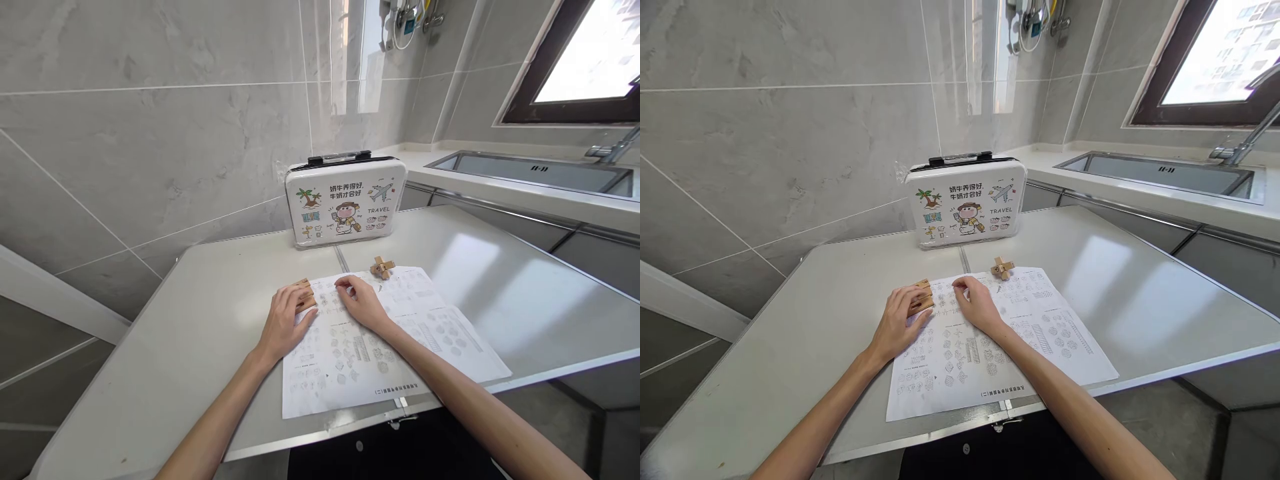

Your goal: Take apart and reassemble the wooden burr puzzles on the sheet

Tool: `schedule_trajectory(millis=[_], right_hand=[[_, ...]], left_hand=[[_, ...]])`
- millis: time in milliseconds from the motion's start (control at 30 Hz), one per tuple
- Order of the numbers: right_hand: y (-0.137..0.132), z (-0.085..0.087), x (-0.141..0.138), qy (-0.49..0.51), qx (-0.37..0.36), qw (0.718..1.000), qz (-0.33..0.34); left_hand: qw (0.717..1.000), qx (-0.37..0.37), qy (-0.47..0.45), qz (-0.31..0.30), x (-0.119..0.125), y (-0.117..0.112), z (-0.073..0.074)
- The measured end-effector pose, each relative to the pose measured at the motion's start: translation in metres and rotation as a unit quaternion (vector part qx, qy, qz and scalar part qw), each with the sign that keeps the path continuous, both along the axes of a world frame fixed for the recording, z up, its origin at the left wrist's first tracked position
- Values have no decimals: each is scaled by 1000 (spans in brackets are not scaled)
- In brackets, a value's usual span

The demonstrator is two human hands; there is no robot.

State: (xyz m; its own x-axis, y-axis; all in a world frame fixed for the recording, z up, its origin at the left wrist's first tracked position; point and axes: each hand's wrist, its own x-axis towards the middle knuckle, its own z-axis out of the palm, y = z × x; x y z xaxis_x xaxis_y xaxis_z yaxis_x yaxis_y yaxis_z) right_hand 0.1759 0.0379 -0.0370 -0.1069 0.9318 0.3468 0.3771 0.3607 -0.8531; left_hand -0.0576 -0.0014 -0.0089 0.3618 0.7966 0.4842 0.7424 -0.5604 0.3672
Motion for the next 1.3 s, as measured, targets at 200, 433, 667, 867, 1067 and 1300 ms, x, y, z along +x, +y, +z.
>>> schedule_trajectory(millis=[200, 433, 667, 867, 1067, 1300], right_hand=[[11, -2, 9, 224, -95, 968, -61], [17, -1, 18, 340, -132, 926, -94], [20, -3, 22, 368, -180, 908, -95], [23, -10, 21, 348, -163, 916, -111], [13, 3, 12, 311, -141, 937, -72], [-4, 31, 1, 342, -181, 912, 138]], left_hand=[[999, -5, 3, -51, 3, -6, 5], [999, -8, -6, -53, 3, -6, 4], [998, -13, -8, -55, 3, -7, 6], [998, -12, -4, -56, 4, -7, 7], [998, -17, -17, -51, 3, -6, 7], [994, -60, -91, -27, 7, -7, 10]])
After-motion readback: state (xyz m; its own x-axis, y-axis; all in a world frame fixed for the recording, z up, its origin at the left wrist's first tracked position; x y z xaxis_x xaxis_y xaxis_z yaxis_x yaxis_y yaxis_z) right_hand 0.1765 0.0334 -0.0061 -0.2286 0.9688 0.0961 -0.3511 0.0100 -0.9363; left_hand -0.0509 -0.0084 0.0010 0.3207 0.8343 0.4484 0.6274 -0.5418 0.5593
